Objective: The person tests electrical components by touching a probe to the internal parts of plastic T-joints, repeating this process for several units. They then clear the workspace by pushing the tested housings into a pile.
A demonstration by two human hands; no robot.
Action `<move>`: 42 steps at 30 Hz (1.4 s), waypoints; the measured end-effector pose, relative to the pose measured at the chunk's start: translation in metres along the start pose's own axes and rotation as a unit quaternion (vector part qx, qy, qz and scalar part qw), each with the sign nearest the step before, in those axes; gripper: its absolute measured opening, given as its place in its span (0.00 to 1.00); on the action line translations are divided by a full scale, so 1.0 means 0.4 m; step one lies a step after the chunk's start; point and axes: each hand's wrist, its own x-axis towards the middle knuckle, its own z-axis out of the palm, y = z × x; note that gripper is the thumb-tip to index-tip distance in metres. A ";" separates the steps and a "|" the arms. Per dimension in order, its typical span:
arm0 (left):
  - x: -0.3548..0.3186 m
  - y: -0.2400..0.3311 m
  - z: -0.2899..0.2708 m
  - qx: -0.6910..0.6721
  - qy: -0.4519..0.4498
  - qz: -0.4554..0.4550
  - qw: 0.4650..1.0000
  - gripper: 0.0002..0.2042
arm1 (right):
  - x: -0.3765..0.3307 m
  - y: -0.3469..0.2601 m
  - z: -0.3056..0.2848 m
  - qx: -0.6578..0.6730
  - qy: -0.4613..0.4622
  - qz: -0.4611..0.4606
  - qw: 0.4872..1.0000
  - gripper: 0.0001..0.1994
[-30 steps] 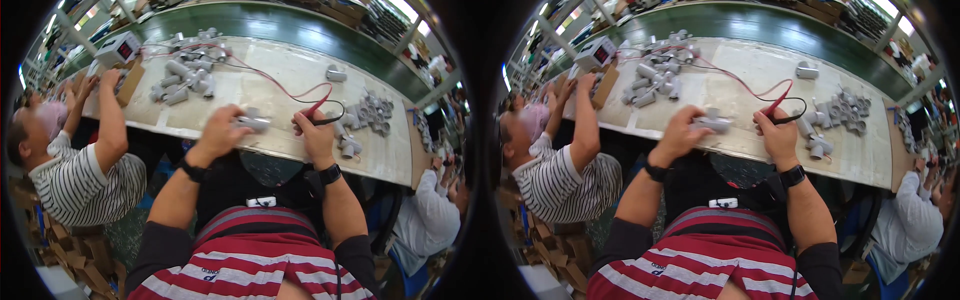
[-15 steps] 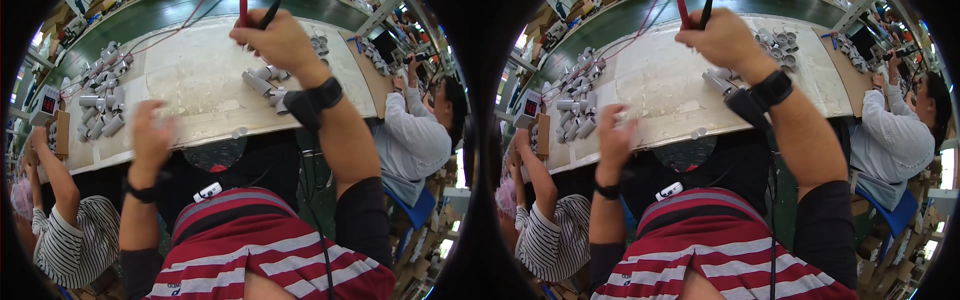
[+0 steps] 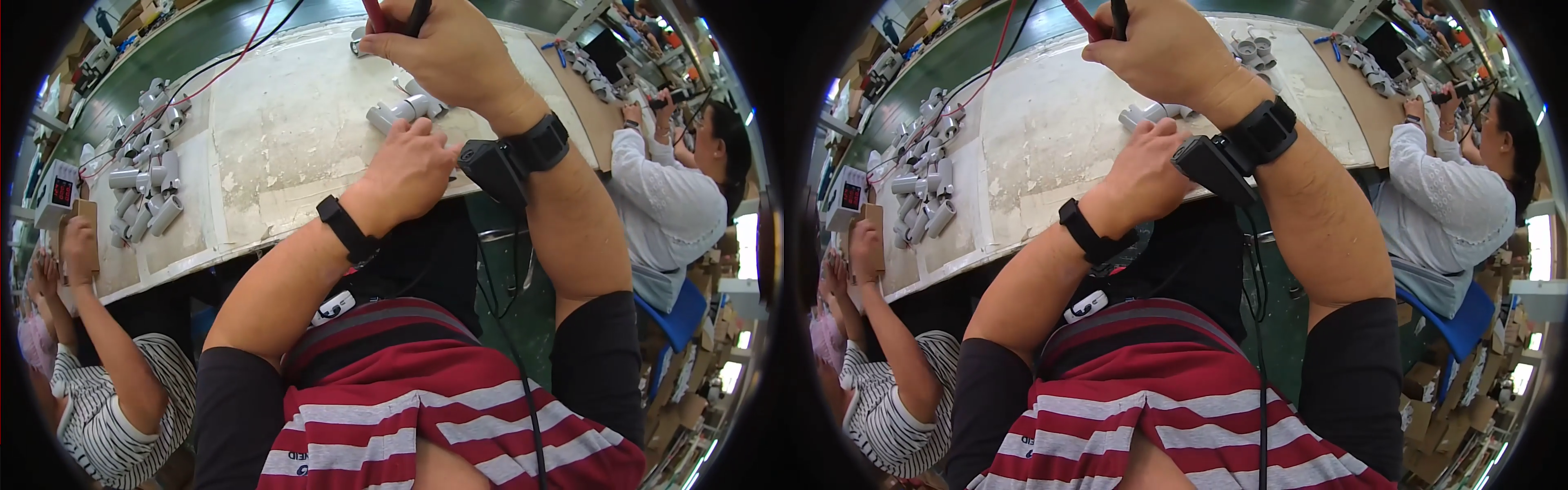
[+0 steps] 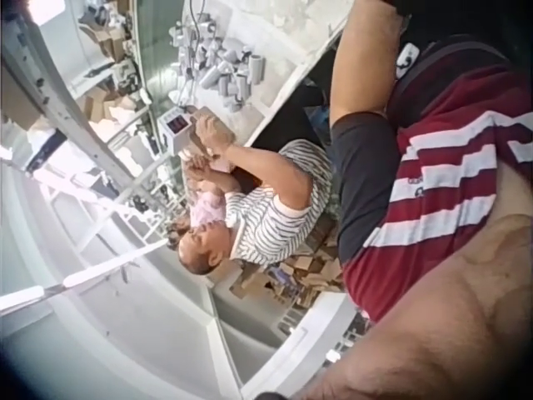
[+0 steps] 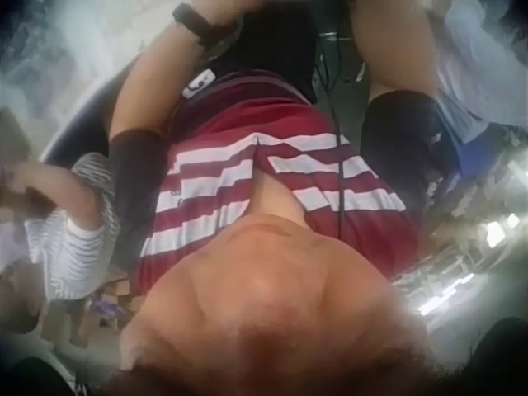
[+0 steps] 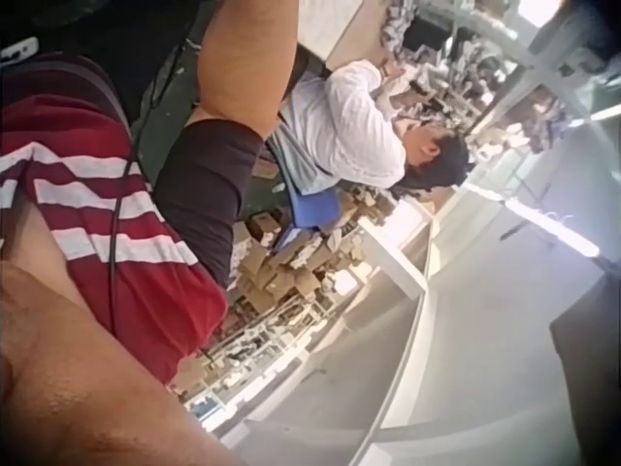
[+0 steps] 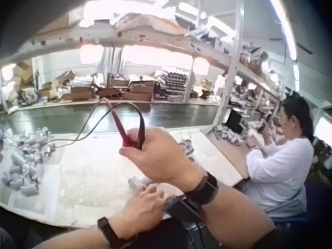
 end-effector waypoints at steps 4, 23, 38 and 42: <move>-0.038 0.004 -0.020 -0.011 0.015 0.050 0.999 0.22 | 0.009 -0.007 0.021 0.028 0.009 0.030 0.999 0.13; -0.492 -0.113 -0.235 -0.666 0.262 -0.493 0.495 0.18 | -0.129 -0.046 0.481 0.484 -0.009 0.219 0.847 0.09; -0.471 -0.136 -0.270 -0.632 0.208 -0.545 0.510 0.17 | -0.132 -0.043 0.564 0.358 -0.046 0.198 0.911 0.07; -0.469 -0.134 -0.274 -0.618 0.208 -0.550 0.522 0.16 | -0.133 -0.045 0.572 0.352 -0.035 0.175 0.919 0.07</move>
